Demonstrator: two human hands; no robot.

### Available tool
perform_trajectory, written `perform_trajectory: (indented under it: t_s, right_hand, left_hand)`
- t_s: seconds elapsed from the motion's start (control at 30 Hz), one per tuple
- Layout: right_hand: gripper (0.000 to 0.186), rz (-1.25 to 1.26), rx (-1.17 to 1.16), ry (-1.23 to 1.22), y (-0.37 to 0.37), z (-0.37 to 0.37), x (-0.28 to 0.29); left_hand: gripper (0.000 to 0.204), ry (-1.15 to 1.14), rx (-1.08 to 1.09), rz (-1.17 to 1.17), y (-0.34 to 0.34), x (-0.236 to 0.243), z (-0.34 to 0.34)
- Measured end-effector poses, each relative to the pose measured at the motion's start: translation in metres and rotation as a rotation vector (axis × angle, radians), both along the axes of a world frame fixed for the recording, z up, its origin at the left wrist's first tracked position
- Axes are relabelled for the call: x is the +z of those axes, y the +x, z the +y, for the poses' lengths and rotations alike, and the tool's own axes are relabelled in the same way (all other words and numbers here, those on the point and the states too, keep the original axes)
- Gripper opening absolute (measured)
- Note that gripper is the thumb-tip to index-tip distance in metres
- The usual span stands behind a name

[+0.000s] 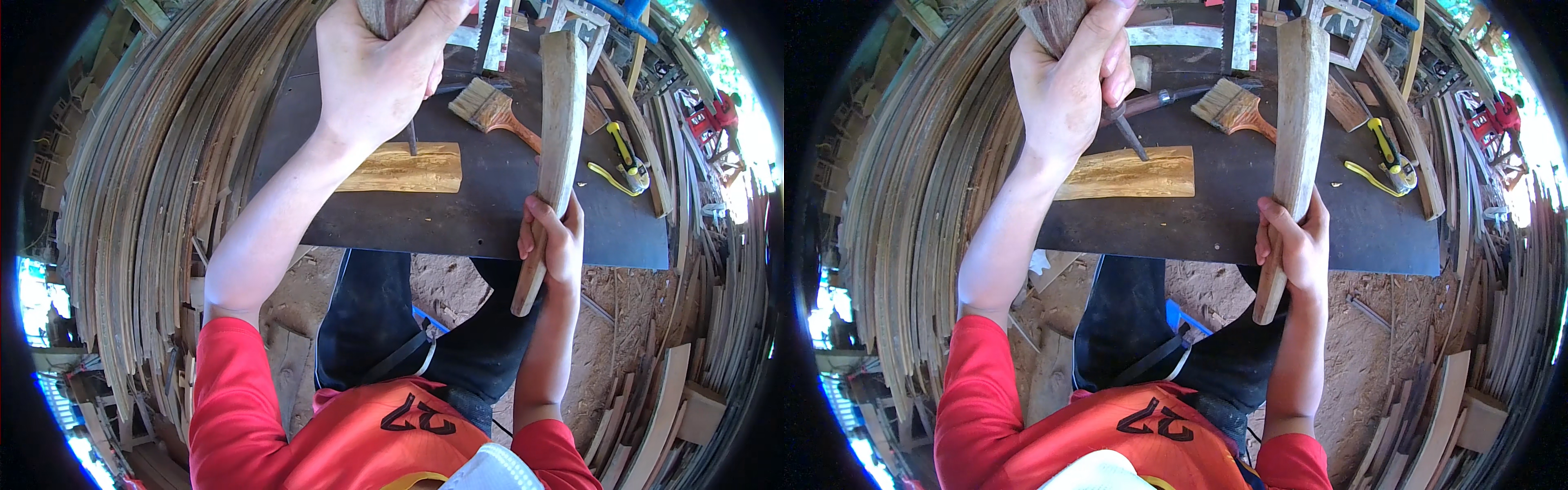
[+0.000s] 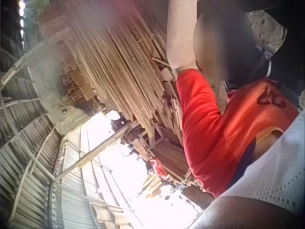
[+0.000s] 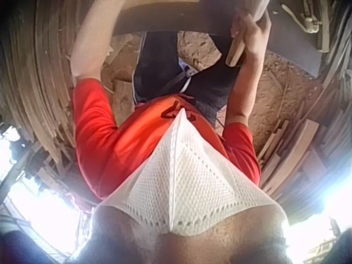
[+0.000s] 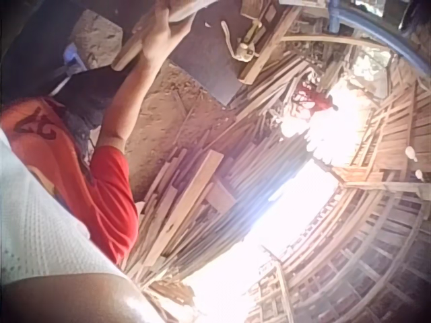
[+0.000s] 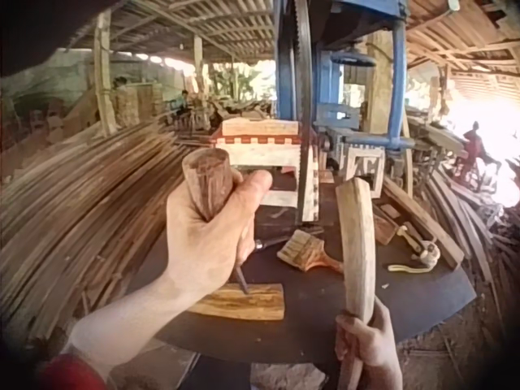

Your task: Carving a piece of wood using a chisel and a wooden mallet.

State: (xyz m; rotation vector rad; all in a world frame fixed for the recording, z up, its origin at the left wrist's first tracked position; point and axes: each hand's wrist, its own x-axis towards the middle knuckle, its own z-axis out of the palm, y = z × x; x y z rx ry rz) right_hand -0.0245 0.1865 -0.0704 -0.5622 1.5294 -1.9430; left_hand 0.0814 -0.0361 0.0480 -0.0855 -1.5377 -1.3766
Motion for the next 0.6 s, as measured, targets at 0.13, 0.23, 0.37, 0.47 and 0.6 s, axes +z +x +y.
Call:
perform_trajectory:
  t_s: [0.13, 0.23, 0.37, 0.47, 0.6]
  right_hand:
    - [0.023, 0.017, -0.007, 0.013, 0.002, -0.001, 0.002]
    - [0.025, 0.345, 0.004, 0.122, -0.010, 0.002, 0.023]
    - [0.027, 0.730, -0.267, 0.182, -0.015, 0.012, 0.103]
    - [0.026, 0.803, -0.445, -0.015, -0.022, 0.017, 0.159]
    - [0.058, 1.473, -0.325, 0.356, -0.033, 0.011, 0.179]
  left_hand:
    - [0.021, 0.039, -0.004, 0.007, -0.006, -0.005, -0.003]
    - [0.014, -0.018, -0.083, 0.100, -0.017, -0.008, -0.003]
    - [0.010, -0.135, -0.010, 0.039, -0.020, -0.001, 0.005]
    - [0.010, -0.057, -0.032, -0.061, -0.019, 0.007, 0.003]
    - [0.006, -0.012, -0.093, -0.045, -0.024, 0.003, 0.001]
